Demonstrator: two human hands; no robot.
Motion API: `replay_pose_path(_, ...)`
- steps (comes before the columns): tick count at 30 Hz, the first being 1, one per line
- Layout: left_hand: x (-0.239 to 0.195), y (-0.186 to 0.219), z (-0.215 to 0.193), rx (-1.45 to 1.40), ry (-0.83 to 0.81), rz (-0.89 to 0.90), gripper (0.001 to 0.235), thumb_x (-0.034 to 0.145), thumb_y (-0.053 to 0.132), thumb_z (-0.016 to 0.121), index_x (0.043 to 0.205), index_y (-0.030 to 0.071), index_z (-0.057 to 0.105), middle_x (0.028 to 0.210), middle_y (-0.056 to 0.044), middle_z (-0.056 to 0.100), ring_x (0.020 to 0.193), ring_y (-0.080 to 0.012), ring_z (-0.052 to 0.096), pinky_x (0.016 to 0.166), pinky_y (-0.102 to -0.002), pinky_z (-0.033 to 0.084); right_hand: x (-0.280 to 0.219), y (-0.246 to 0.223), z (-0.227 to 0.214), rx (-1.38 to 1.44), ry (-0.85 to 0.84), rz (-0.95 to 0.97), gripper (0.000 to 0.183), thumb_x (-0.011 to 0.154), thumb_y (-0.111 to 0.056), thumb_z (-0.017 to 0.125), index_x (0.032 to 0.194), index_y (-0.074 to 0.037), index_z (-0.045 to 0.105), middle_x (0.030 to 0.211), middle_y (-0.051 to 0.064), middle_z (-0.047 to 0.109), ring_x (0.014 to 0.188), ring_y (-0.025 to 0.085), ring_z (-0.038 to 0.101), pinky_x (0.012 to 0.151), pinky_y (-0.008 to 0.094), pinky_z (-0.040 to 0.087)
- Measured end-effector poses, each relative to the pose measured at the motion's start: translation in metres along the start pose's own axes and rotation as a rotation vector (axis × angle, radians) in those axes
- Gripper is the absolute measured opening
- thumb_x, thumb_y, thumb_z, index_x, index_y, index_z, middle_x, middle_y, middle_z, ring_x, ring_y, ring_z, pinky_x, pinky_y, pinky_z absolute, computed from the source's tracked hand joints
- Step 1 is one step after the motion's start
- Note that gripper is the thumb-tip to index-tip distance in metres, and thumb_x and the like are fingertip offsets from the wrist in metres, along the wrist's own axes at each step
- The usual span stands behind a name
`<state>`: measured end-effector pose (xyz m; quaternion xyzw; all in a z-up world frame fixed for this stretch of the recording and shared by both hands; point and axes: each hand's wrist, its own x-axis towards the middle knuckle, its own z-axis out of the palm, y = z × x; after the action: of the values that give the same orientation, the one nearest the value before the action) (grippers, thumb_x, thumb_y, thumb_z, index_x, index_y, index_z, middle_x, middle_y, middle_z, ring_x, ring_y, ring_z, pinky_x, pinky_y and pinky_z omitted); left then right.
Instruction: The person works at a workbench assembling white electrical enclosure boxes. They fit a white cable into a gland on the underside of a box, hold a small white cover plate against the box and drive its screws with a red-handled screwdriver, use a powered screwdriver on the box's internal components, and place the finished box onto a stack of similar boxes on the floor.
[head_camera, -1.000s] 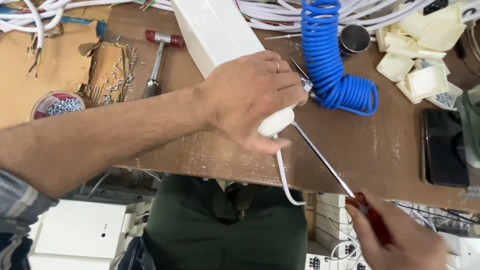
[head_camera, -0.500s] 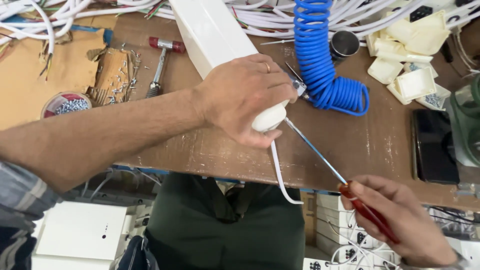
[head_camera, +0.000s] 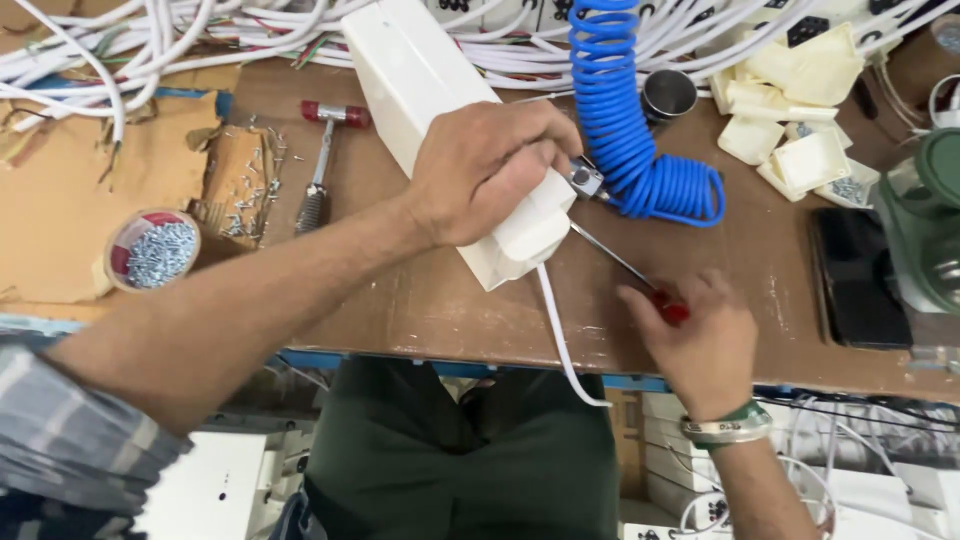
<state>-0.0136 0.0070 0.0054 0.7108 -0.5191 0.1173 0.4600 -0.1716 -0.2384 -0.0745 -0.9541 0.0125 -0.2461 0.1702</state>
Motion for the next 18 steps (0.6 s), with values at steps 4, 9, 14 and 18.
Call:
replay_pose_path(4, -0.002, 0.001, 0.004, -0.003, 0.039, -0.022, 0.019, 0.104, 0.017, 0.05, 0.108, 0.007, 0.065, 0.094, -0.004, 0.074, 0.086, -0.0235, 0.074, 0.078, -0.037, 0.058, 0.032, -0.039, 0.02, 0.687, -0.344, 0.385, 0.045, 0.091, -0.047, 0.073, 0.106, -0.004, 0.075, 0.08, 0.004, 0.077, 0.063, 0.013, 0.068, 0.054, 0.027, 0.053)
replay_pose_path(9, -0.002, 0.006, 0.003, 0.049, 0.078, -0.065, 0.016, 0.099, 0.018, 0.053, 0.099, 0.008, 0.066, 0.087, -0.006, 0.071, 0.077, -0.0245, 0.07, 0.071, -0.038, 0.054, 0.049, -0.056, 0.047, 1.318, -0.76, 0.699, 0.048, 0.095, -0.051, 0.059, 0.104, -0.005, 0.067, 0.072, 0.004, 0.068, 0.051, 0.01, 0.057, 0.041, 0.022, 0.035)
replay_pose_path(14, -0.004, 0.003, 0.006, 0.041, 0.086, -0.067, 0.015, 0.097, 0.018, 0.054, 0.097, 0.009, 0.066, 0.085, -0.006, 0.071, 0.074, -0.0242, 0.069, 0.069, -0.038, 0.053, 0.045, -0.054, 0.047, 1.409, -0.739, 0.663, 0.044, 0.099, -0.048, 0.056, 0.104, -0.005, 0.066, 0.073, 0.003, 0.067, 0.053, 0.009, 0.059, 0.044, 0.022, 0.039)
replay_pose_path(18, -0.004, 0.001, 0.005, 0.048, 0.097, -0.054, 0.015, 0.097, 0.019, 0.054, 0.097, 0.009, 0.066, 0.086, -0.006, 0.071, 0.075, -0.0242, 0.07, 0.069, -0.038, 0.053, 0.045, -0.056, 0.048, 1.391, -0.732, 0.667, 0.046, 0.099, -0.049, 0.055, 0.103, -0.005, 0.066, 0.072, 0.004, 0.067, 0.052, 0.01, 0.059, 0.043, 0.022, 0.039)
